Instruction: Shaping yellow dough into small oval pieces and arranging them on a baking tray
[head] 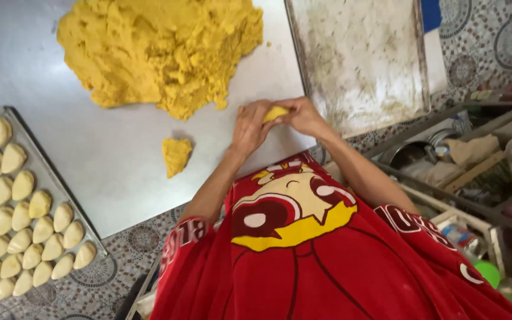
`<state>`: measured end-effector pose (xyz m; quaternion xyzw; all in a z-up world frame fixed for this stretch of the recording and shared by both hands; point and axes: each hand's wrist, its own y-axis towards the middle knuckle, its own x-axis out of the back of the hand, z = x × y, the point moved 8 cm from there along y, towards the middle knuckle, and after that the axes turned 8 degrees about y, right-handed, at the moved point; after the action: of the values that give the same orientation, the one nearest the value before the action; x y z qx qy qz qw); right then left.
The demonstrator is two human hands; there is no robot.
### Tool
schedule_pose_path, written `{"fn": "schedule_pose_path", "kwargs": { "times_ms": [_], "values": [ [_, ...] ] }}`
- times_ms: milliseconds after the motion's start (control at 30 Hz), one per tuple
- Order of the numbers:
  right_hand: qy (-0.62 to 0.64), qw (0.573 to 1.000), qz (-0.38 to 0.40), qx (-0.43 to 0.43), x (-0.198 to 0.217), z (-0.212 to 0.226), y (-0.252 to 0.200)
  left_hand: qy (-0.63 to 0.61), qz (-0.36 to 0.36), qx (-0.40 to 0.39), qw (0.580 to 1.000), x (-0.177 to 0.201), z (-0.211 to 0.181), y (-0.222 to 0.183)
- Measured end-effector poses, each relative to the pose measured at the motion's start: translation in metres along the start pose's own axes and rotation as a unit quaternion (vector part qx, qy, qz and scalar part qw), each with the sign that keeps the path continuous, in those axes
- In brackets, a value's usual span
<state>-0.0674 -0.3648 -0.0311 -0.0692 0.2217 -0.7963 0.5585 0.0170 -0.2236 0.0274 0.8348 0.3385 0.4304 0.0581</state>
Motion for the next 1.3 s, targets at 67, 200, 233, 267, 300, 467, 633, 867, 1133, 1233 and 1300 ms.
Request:
{"fn": "schedule_pose_path", "kwargs": {
  "times_ms": [67,200,233,267,300,467,633,867,1133,1233,1300],
  "values": [
    [0.036,0.999,0.018,0.006,-0.014,0.038,0.002,-0.007,0.002,0.032,0.999,0.027,-0.013,0.024],
    [0.086,0.996,0.023,0.031,-0.019,0.046,0.029,0.021,0.012,0.091,0.996,0.047,-0.013,0.046],
    [0.089,0.995,0.033,0.032,-0.020,0.047,0.035,0.029,0.010,0.095,0.995,0.048,-0.013,0.045],
    [0.068,0.997,0.022,0.003,-0.019,0.043,0.040,0.029,0.022,0.111,0.993,0.047,-0.012,0.045],
    [0.045,0.999,0.011,-0.024,-0.016,0.041,0.048,0.029,0.033,0.124,0.991,0.047,-0.010,0.047],
    [0.095,0.995,-0.026,-0.002,0.076,0.071,0.084,0.128,0.075,0.167,0.975,0.090,-0.017,0.104],
    [0.228,0.970,-0.049,-0.071,0.136,0.083,0.081,0.094,0.051,0.158,0.982,0.107,0.053,0.251],
    [0.245,0.963,-0.067,-0.089,0.133,0.093,0.068,0.187,0.199,0.509,0.816,0.034,0.304,0.321],
    [0.046,0.984,-0.079,-0.153,0.093,0.175,0.078,-0.016,0.047,0.508,0.860,0.100,0.213,0.326],
    [-0.006,0.992,-0.021,0.124,0.052,0.236,0.088,-0.137,0.040,0.456,0.879,0.132,0.123,0.288],
    [0.033,0.967,-0.034,0.250,0.016,0.285,0.082,-0.308,-0.069,0.264,0.911,0.139,0.083,0.243]
  ]
}}
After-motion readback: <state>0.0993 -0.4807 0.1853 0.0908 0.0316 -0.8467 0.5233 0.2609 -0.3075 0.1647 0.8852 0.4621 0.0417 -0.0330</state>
